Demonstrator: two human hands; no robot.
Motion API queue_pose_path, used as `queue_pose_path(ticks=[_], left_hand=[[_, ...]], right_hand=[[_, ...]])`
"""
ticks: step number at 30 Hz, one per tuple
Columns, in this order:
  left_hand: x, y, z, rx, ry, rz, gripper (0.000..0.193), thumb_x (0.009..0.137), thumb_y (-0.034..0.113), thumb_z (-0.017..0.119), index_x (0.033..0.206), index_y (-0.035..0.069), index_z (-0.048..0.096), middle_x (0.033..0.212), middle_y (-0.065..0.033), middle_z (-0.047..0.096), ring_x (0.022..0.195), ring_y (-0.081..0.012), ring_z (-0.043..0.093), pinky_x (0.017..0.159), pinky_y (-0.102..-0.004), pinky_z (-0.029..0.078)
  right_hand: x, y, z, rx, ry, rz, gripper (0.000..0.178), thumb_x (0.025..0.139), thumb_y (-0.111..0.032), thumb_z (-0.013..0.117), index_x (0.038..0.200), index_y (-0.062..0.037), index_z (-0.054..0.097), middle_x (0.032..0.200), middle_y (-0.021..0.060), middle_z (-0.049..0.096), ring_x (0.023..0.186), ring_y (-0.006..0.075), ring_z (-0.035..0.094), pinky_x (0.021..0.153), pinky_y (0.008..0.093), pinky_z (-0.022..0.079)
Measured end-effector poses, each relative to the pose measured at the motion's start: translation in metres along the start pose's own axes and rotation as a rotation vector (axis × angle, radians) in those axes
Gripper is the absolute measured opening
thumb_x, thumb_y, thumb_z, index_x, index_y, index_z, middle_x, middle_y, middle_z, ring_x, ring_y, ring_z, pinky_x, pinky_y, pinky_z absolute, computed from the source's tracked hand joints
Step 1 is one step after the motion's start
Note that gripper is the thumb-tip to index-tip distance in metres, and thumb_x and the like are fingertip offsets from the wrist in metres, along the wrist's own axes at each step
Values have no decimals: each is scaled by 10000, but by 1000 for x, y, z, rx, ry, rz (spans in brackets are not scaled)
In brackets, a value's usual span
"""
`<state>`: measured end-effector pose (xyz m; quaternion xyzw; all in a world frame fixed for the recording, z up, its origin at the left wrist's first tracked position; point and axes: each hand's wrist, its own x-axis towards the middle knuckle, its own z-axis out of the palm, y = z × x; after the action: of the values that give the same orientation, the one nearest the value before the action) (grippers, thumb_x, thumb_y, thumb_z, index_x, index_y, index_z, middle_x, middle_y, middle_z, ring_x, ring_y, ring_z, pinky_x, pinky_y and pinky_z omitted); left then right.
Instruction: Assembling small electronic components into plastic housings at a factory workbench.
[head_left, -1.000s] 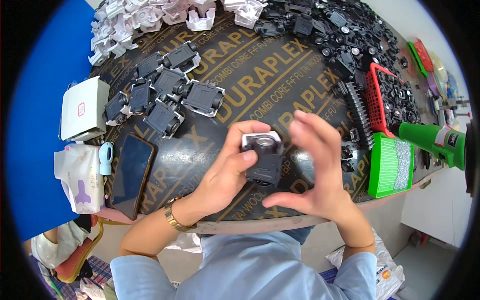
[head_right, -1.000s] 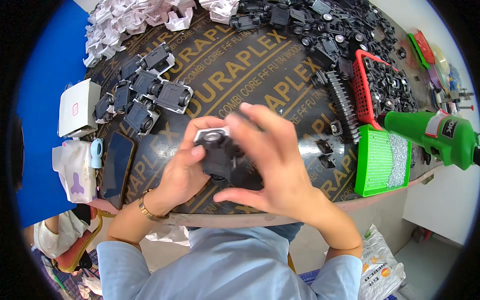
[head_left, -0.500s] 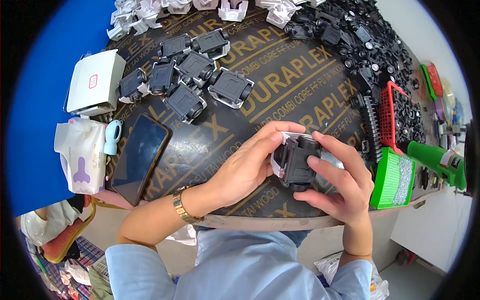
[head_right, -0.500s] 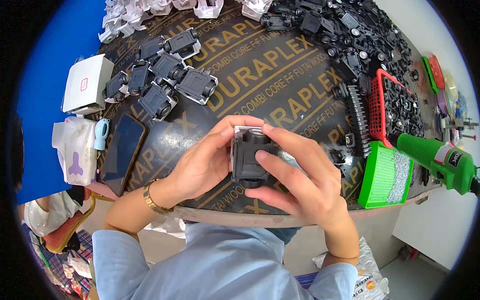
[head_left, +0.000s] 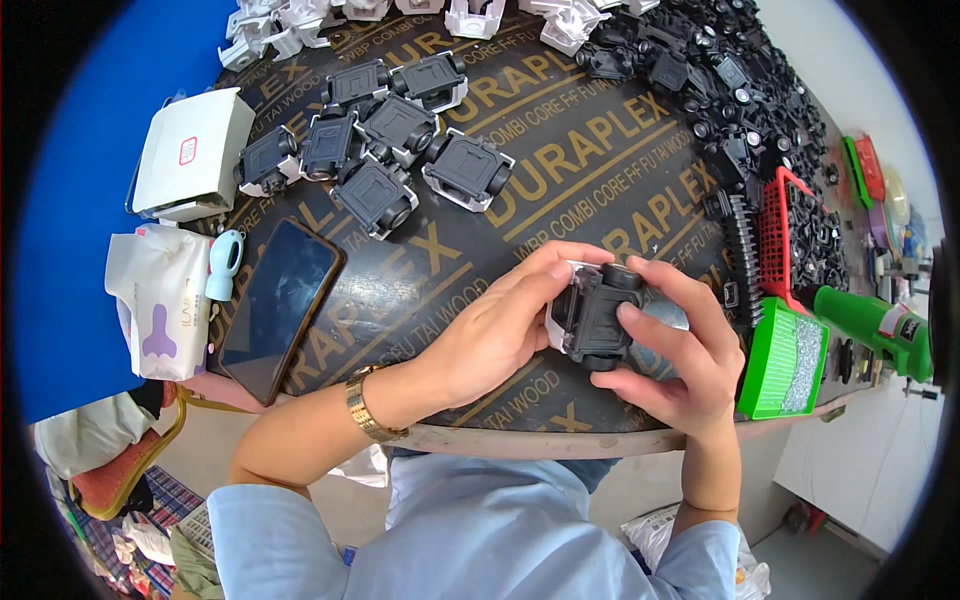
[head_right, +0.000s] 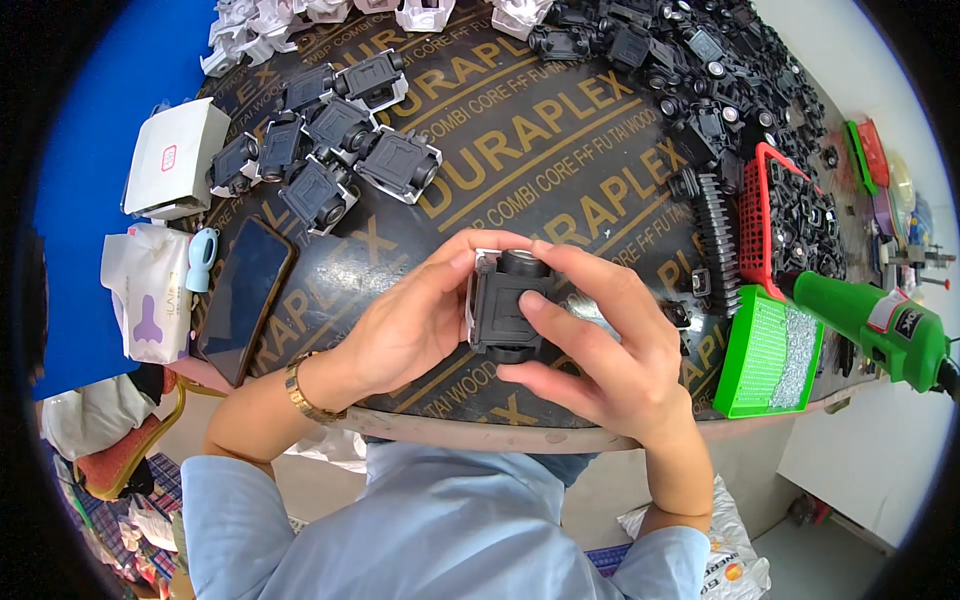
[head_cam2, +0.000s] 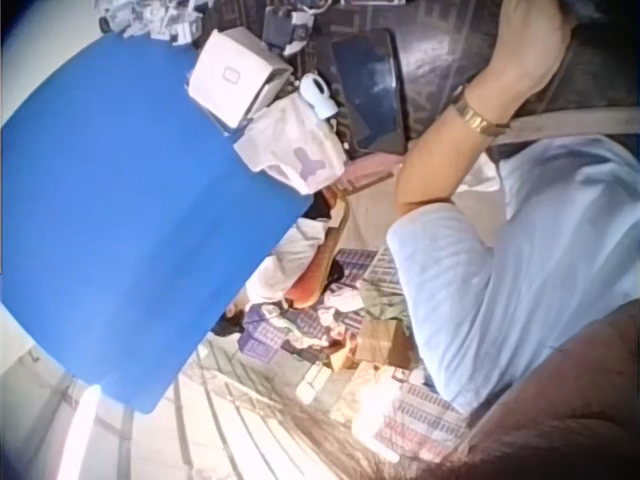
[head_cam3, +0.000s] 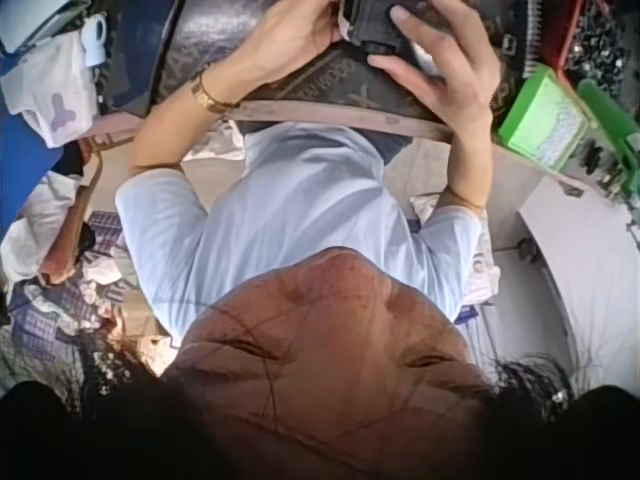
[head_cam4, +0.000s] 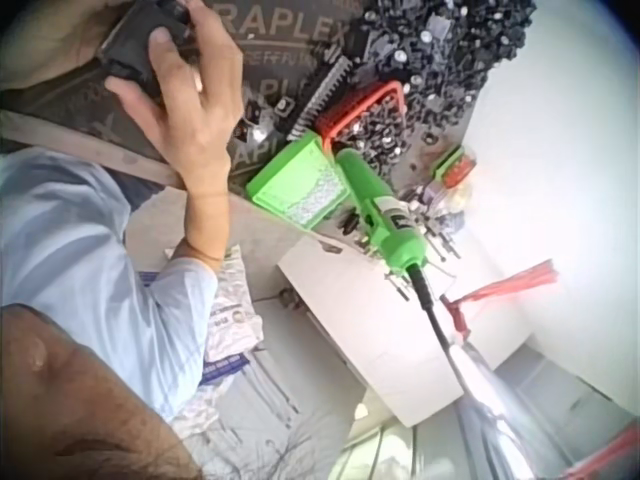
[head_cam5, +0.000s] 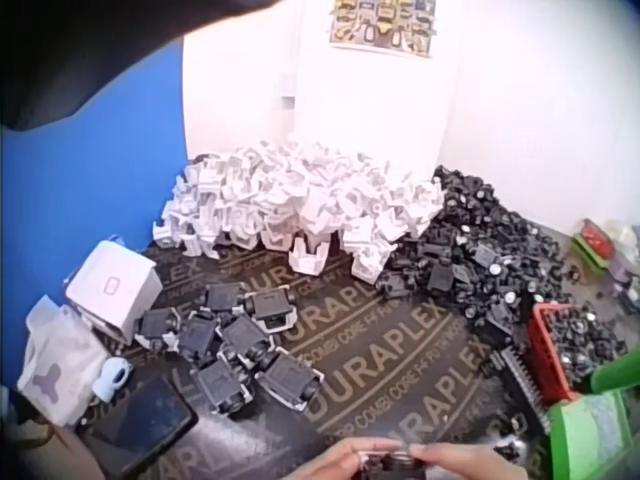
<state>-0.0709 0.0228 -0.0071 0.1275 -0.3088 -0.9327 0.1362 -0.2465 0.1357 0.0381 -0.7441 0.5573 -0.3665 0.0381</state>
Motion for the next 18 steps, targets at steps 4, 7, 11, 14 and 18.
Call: queue_pose_path(ticks=[4,7,11,14,18], left_hand=[[-1,-1,-5,240,69,-32,425,1087,336,380,1410,61,418,1325,-68,521,1216,-147,520,1053,-334,428],[-6,-3,-4,555,85,106,430,975,248,659,1315,42,495,1082,-72,566,973,-135,572,789,-296,512],[-13,14,1,1424,143,267,449,962,229,597,1349,13,523,1144,-177,559,1080,-349,532,950,-415,453],[-18,25,5,1698,278,306,403,949,215,615,1255,-45,585,1185,-165,530,1079,-338,538,938,-398,464],[-18,17,24,2097,352,470,593,878,311,682,1361,4,527,1402,-152,470,1289,-346,448,1034,-448,406]], right_hand=[[0,1,3,-125,-118,8,500,675,-294,873,1062,-32,695,1317,170,592,1230,410,549,993,495,486],[2,-4,-4,-74,-91,46,478,699,-321,860,1032,-19,697,1310,187,588,1226,417,552,1000,501,479],[-15,8,-3,27,99,165,311,759,-137,814,1005,5,688,1264,206,603,1113,370,616,941,427,514],[-18,12,-3,52,131,218,243,778,-51,766,996,14,683,1218,192,616,1027,314,640,872,371,536],[-18,8,-3,82,190,195,235,784,-47,762,997,11,683,1223,189,614,1020,310,642,867,369,535]])
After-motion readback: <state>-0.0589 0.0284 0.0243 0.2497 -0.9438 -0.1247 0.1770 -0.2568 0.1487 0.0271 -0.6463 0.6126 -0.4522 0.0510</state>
